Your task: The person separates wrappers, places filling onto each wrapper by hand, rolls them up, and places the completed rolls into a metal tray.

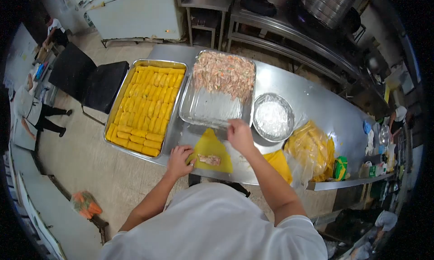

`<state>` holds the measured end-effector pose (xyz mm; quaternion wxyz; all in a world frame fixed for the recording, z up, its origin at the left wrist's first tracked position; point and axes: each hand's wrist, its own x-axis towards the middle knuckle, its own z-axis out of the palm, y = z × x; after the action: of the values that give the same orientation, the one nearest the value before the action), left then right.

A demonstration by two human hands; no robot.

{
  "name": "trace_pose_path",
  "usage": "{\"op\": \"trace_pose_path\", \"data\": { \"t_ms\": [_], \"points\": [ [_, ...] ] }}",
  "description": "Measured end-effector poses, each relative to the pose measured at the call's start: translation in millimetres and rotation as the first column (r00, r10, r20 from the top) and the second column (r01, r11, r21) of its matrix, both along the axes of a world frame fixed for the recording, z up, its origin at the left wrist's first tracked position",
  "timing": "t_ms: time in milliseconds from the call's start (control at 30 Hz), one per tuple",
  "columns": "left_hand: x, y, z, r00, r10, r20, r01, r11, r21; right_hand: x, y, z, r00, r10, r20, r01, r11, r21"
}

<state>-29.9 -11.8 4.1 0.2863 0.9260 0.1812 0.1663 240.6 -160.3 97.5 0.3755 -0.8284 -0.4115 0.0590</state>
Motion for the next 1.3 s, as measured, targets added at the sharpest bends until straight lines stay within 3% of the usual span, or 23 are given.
{"op": "trace_pose_path", "data": {
  "t_ms": [100, 200, 233, 333, 367, 467, 567, 600, 667, 700, 733, 800, 900, 933, 967, 1067, 1167, 1300],
  "points": [
    [0, 1, -4, 1.000, -0.004, 0.025, 0.004, 1.000, 0.029, 66, 42, -20, 0.979, 0.014, 0.202, -0.012, 1.000, -0.009],
    [-1, 0, -7, 1.000, 0.001, 0.023, -0.002, 0.999, 0.035, 105, 89, -18, 0.989, 0.054, 0.141, 0.025, 0.863, -0.505],
    [-1, 1, -6, 1.000, -0.003, 0.014, 0.003, 0.999, 0.034, 124, 98, -64, 0.962, 0.022, 0.272, 0.097, 0.903, -0.418],
    [-1, 2, -2, 1.000, -0.001, 0.011, 0.001, 0.999, 0.041, 119, 114, -64, 0.954, 0.128, 0.270, 0.077, 0.768, -0.635],
    [-1, 2, -2, 1.000, -0.003, 0.010, 0.002, 1.000, 0.029, 119, 119, -65, 0.917, 0.284, 0.279, 0.014, 0.677, -0.736],
    [-2, 1, 0, 1.000, -0.004, 0.015, 0.004, 1.000, 0.007, 98, 119, -57, 0.978, 0.137, 0.156, 0.024, 0.672, -0.740],
    [-1, 2, -6, 1.000, 0.000, -0.006, 0.000, 1.000, 0.014, 102, 109, -72, 0.939, 0.160, 0.305, 0.090, 0.739, -0.667],
    [-1, 3, -4, 1.000, -0.001, -0.019, 0.001, 1.000, 0.016, 116, 99, -77, 0.935, 0.222, 0.277, 0.000, 0.780, -0.626],
    [-4, -1, -4, 0.999, 0.005, -0.032, -0.005, 1.000, 0.002, 107, 91, -33, 0.996, -0.052, -0.079, 0.013, 0.898, -0.440],
    [-5, -2, -4, 1.000, 0.008, -0.028, -0.009, 1.000, -0.010, 119, 79, -76, 0.824, -0.093, -0.558, 0.053, 0.995, -0.088],
    [-2, 1, -4, 1.000, 0.012, -0.016, -0.012, 1.000, -0.011, 99, 68, -44, 0.658, 0.016, -0.753, 0.059, 0.996, 0.073],
    [-2, 2, -5, 0.999, 0.008, 0.045, -0.008, 1.000, 0.000, 56, 51, -1, 0.630, 0.046, -0.775, -0.026, 0.999, 0.038],
    [-1, 3, -5, 0.995, -0.006, 0.095, 0.005, 1.000, 0.012, -5, 26, -2, 0.565, 0.106, -0.818, -0.195, 0.981, -0.007],
    [0, 3, -5, 0.995, -0.011, 0.104, 0.009, 1.000, 0.015, -21, 20, -19, 0.673, 0.200, -0.712, -0.337, 0.940, -0.054],
    [0, 3, -4, 0.995, -0.010, 0.103, 0.008, 1.000, 0.018, -35, 16, -45, 0.741, 0.209, -0.638, -0.362, 0.925, -0.117],
    [-1, 3, -4, 0.994, -0.007, 0.109, 0.005, 1.000, 0.025, -78, 19, -37, 0.833, 0.189, -0.520, -0.391, 0.866, -0.312],
    [-2, 3, -5, 0.992, -0.005, 0.123, 0.003, 1.000, 0.020, -84, 13, -58, 0.890, 0.401, -0.217, -0.443, 0.871, -0.213],
    [-3, 3, -8, 0.993, -0.004, 0.114, 0.002, 1.000, 0.016, -89, 10, -63, 0.901, 0.433, -0.033, -0.431, 0.880, -0.199]
  ]
}}
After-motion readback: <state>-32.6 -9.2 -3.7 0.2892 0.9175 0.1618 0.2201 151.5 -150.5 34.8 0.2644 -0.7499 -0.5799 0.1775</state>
